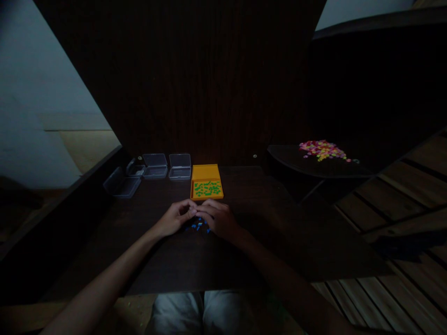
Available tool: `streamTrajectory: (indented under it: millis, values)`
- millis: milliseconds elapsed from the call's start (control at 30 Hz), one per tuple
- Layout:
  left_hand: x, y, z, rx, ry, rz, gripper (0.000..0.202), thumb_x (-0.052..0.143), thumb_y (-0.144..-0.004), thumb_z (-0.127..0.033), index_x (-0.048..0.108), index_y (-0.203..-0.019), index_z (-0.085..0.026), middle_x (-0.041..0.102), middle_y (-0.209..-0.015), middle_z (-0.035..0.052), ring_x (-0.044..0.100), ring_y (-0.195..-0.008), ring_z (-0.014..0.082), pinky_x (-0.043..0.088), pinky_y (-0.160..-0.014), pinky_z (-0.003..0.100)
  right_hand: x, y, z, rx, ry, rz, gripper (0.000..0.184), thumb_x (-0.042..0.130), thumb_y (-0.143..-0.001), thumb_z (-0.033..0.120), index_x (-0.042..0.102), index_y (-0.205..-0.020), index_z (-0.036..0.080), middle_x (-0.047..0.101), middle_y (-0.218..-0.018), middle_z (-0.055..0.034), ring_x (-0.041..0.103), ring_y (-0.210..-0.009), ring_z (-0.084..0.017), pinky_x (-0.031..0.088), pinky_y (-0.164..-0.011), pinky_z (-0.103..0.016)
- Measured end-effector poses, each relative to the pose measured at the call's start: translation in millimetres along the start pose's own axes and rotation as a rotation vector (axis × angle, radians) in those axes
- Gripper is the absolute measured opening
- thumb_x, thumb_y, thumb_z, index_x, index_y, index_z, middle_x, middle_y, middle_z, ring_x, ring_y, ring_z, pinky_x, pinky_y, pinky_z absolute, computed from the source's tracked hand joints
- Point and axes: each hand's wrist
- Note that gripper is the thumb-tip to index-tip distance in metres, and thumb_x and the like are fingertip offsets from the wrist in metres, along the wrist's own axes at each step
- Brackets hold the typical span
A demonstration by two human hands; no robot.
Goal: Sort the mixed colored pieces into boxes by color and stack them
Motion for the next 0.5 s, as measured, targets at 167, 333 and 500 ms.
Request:
streamTrajectory:
  millis: [167, 333, 500]
  values:
    - [1.9, -1.6, 2.9, -0.033, 0.073, -0.024, 0.051, 0.065, -0.077, -0.064, 0.063, -0.084, -0.013, 0.062, -0.078, 0.0027, 0.055, -0.074, 0.0144, 0.044, -0.073, 0.028, 0.1, -0.7, -1.8, 0.032, -0.047, -0.039, 0.019, 0.056, -0.095, 0.026, 0.074, -0.098, 0.022, 0.069, -0.085, -0.0052, 0.064, -0.074, -0.015, 0.054, -0.067, -0.027]
    - [3.1, -3.0, 6.5, -0.082, 0.159, -0.056, 0.052, 0.072, -0.07, -0.063, 0.065, -0.082, -0.013, 0.064, -0.077, 0.0028, 0.055, -0.073, 0.0137, 0.044, -0.071, 0.027, 0.2, -0.5, -3.1, -0.019, 0.013, -0.057, 0.019, 0.055, -0.095, 0.024, 0.073, -0.097, 0.02, 0.068, -0.084, -0.0055, 0.064, -0.074, -0.015, 0.054, -0.067, -0.026]
    - [1.9, -4.0, 7.7, -0.149, 0.23, -0.072, 0.051, 0.074, -0.069, -0.061, 0.067, -0.083, -0.012, 0.063, -0.071, 0.0019, 0.053, -0.065, 0.0118, 0.043, -0.064, 0.025, 0.5, 1.6, -8.0, -0.025, 0.093, -0.005, 0.018, 0.054, -0.095, 0.023, 0.072, -0.098, 0.021, 0.067, -0.086, -0.0053, 0.064, -0.075, -0.015, 0.053, -0.07, -0.026]
Point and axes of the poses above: each hand's wrist, its own y-axis away from the middle knuckle, its own x-axis out of the palm, z = x × y
